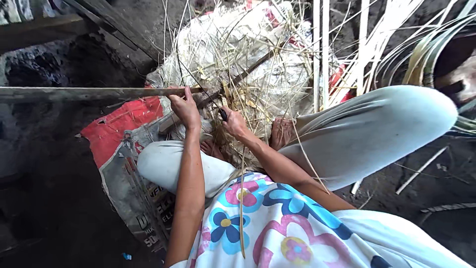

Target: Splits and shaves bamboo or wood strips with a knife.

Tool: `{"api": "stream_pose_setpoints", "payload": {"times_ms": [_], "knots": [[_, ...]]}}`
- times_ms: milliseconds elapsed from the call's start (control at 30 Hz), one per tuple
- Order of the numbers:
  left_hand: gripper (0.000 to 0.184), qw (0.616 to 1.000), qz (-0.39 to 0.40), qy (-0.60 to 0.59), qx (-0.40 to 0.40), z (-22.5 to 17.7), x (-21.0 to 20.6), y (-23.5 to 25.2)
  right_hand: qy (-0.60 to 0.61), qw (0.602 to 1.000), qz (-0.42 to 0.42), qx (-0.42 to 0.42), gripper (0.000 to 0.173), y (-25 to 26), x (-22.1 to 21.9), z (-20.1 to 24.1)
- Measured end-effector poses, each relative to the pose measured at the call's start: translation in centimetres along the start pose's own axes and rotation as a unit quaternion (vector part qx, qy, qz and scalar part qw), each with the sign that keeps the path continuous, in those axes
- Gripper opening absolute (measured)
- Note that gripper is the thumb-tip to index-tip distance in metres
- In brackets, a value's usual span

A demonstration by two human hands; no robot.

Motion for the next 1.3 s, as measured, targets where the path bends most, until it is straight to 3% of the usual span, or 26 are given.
{"api": "stream_pose_setpoints", "payload": {"times_ms": [67, 167, 233, 333, 400, 533, 667, 733, 833, 967, 1033, 1167, 1300], "knots": [[0.049, 1.000, 0.018, 0.022, -0.002, 0.0, 0.1, -0.2, 0.009, 0.999, -0.036, 0.006, 0.042, 0.2, -0.9, -2.4], [0.053, 0.997, 0.064, 0.040, -0.032, 1.4, 0.0, -0.8, 0.011, 1.000, 0.015, -0.006, 0.045, 2.5, -3.2, -5.0], [0.051, 0.998, 0.029, -0.022, -0.056, 1.2, -0.6, 1.4, 0.016, 0.999, 0.031, 0.005, 0.047, 3.4, -3.6, -5.4], [0.050, 0.978, -0.057, -0.190, -0.069, -4.3, 0.8, 5.9, 0.024, 0.999, 0.040, 0.001, 0.051, 3.6, -2.8, -5.2], [0.044, 0.966, -0.128, -0.212, -0.074, -7.8, 2.9, 8.7, 0.051, 0.998, 0.040, -0.011, 0.049, 3.2, -2.2, -5.0], [0.045, 0.970, -0.203, -0.086, -0.098, -12.2, 8.8, 13.1, 0.169, 0.984, -0.005, -0.045, 0.029, 1.6, 0.7, -3.0], [0.047, 0.974, -0.143, -0.005, -0.175, -13.4, 13.4, 15.2, 0.206, 0.960, -0.161, 0.103, 0.031, -0.2, 8.2, 2.6], [0.043, 0.972, -0.105, 0.029, -0.208, -13.8, 14.9, 14.0, 0.239, 0.917, -0.235, 0.215, 0.039, -1.8, 12.7, 6.7], [0.038, 0.975, -0.065, 0.058, -0.206, -13.9, 15.4, 10.5, 0.300, 0.879, -0.216, 0.301, 0.043, -3.4, 18.8, 13.0], [0.036, 0.985, -0.011, 0.054, -0.166, -12.8, 14.5, 5.8, 0.348, 0.857, -0.199, 0.325, 0.036, -4.9, 23.8, 17.8], [0.035, 0.988, 0.009, 0.043, -0.150, -11.9, 13.9, 4.0, 0.352, 0.850, -0.192, 0.341, 0.042, -5.5, 24.7, 19.0], [0.038, 0.993, 0.053, 0.022, -0.106, -10.0, 12.7, 1.4, 0.429, 0.812, -0.205, 0.338, 0.032, -3.8, 26.0, 21.5], [0.034, 0.992, 0.095, -0.003, -0.079, -7.3, 11.4, -1.2, 0.478, 0.805, -0.176, 0.304, 0.022, -1.4, 27.0, 24.1]]}}
Point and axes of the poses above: each hand's wrist, its own y-axis towards the middle knuckle, its own x-axis out of the back of the hand, z = x × y, the point moved 8 cm from there along y, towards the middle knuckle, and after that the axes turned 8 degrees about -z, right-handed, at the moved point
